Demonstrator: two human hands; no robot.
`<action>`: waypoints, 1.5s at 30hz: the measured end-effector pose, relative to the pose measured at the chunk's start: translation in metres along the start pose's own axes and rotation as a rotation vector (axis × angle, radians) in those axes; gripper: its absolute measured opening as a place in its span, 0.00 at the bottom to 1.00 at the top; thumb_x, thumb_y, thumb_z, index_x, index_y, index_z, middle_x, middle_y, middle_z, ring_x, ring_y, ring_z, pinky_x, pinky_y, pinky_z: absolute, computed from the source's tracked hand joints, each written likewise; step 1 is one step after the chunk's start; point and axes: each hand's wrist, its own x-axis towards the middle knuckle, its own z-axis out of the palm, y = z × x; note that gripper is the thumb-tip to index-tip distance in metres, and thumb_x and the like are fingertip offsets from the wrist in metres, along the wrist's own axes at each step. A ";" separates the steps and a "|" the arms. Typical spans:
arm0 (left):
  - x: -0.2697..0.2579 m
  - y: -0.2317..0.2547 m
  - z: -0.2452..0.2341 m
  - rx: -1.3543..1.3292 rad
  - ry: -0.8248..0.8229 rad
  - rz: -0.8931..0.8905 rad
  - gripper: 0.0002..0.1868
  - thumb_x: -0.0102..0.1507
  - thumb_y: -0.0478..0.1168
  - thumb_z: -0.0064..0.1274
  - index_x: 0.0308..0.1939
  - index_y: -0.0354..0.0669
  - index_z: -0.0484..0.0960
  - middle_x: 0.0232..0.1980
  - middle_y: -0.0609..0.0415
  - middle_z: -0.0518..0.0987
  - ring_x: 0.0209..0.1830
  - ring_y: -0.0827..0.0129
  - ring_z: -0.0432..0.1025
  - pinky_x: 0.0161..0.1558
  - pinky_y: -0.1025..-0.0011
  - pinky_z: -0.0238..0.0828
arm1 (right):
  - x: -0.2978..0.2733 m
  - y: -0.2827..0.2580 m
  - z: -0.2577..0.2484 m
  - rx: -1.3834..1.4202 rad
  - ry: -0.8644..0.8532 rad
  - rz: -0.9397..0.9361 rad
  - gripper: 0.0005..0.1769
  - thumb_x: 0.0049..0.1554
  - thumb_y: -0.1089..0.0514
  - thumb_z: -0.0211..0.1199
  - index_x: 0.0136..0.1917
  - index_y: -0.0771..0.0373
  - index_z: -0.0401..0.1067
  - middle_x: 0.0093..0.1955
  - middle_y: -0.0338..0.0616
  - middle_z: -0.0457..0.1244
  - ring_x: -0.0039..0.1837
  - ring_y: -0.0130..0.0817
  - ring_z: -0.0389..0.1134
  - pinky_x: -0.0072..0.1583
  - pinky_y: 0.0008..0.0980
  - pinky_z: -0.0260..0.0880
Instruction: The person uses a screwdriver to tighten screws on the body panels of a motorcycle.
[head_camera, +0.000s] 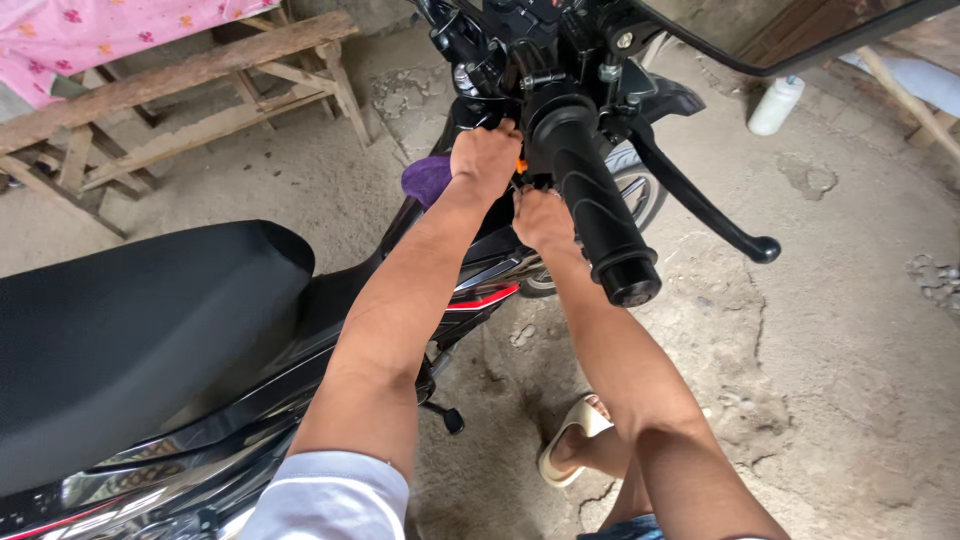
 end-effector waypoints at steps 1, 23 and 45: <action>-0.003 -0.001 -0.002 0.000 -0.005 -0.010 0.16 0.62 0.35 0.52 0.53 0.46 0.82 0.60 0.56 0.78 0.47 0.58 0.80 0.42 0.62 0.79 | -0.001 0.000 0.000 0.023 -0.018 -0.006 0.20 0.66 0.46 0.49 0.55 0.60 0.75 0.52 0.61 0.69 0.60 0.60 0.67 0.63 0.56 0.64; -0.015 -0.003 -0.017 -0.030 -0.037 -0.061 0.14 0.61 0.37 0.55 0.50 0.52 0.86 0.64 0.56 0.74 0.49 0.56 0.80 0.46 0.61 0.78 | -0.004 0.006 -0.004 -0.079 0.018 -0.075 0.23 0.67 0.45 0.48 0.56 0.62 0.76 0.53 0.59 0.69 0.55 0.60 0.69 0.60 0.56 0.67; 0.022 0.006 0.023 -0.025 -0.027 -0.164 0.12 0.63 0.37 0.57 0.51 0.41 0.85 0.71 0.50 0.68 0.50 0.54 0.80 0.44 0.58 0.80 | 0.009 -0.015 -0.016 -0.033 -0.274 0.139 0.31 0.65 0.34 0.48 0.56 0.62 0.76 0.58 0.58 0.68 0.63 0.55 0.67 0.62 0.51 0.67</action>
